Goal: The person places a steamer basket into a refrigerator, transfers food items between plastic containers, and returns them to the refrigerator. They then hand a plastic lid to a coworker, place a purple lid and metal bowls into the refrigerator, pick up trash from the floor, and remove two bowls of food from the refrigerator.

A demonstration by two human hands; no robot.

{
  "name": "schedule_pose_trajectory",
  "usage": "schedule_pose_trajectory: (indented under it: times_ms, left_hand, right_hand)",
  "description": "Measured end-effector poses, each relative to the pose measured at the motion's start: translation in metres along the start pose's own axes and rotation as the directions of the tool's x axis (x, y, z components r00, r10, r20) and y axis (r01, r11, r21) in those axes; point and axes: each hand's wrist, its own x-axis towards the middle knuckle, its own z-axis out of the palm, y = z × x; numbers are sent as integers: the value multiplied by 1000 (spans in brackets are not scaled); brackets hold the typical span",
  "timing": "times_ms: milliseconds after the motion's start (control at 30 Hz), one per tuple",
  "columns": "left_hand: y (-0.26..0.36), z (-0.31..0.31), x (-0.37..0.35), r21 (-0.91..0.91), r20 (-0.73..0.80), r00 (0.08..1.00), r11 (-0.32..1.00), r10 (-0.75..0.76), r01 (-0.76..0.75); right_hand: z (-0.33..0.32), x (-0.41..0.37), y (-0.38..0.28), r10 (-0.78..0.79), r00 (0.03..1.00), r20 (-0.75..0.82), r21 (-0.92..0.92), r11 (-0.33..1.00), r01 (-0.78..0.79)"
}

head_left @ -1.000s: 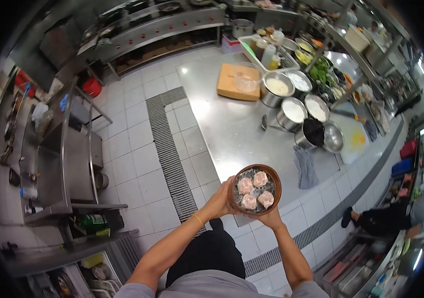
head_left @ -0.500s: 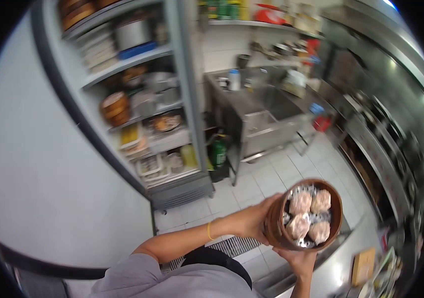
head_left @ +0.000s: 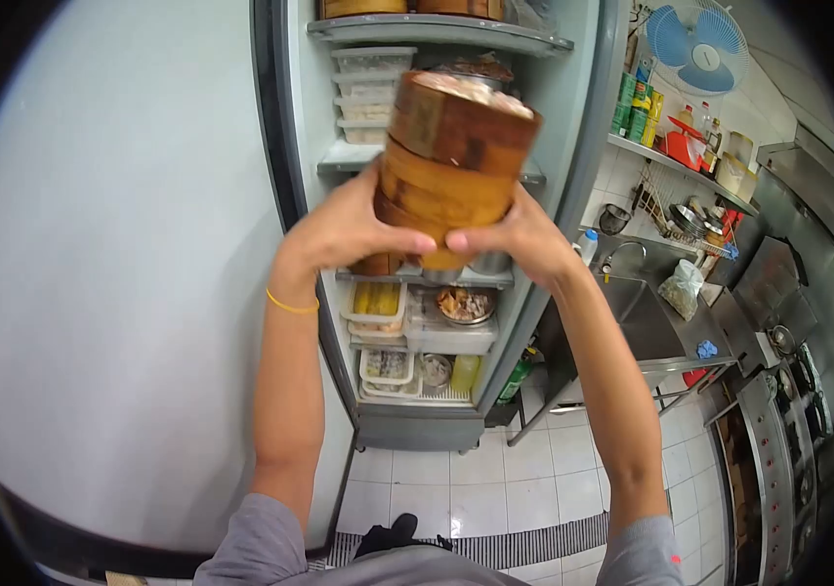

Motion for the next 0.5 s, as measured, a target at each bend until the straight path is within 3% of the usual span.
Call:
schedule_pose_trajectory:
  times_ms: [100, 333, 433, 500]
  left_hand:
    - [-39, -37, 34, 48, -62, 998, 999, 1, 2]
    - [-113, -78, 82, -62, -187, 982, 998, -22, 10]
    - [-126, -76, 88, -60, -286, 955, 996, -74, 60]
    - [-132, -75, 93, -12, -411, 886, 973, -215, 230]
  right_hand:
    - [-10, 78, 20, -23, 997, 74, -75, 997, 29]
    - [-15, 187, 66, 30, 992, 122, -73, 997, -21]
    - [-16, 220, 88, 47, 988, 146, -82, 996, -35]
    - [-10, 229, 95, 52, 995, 85, -122, 992, -41]
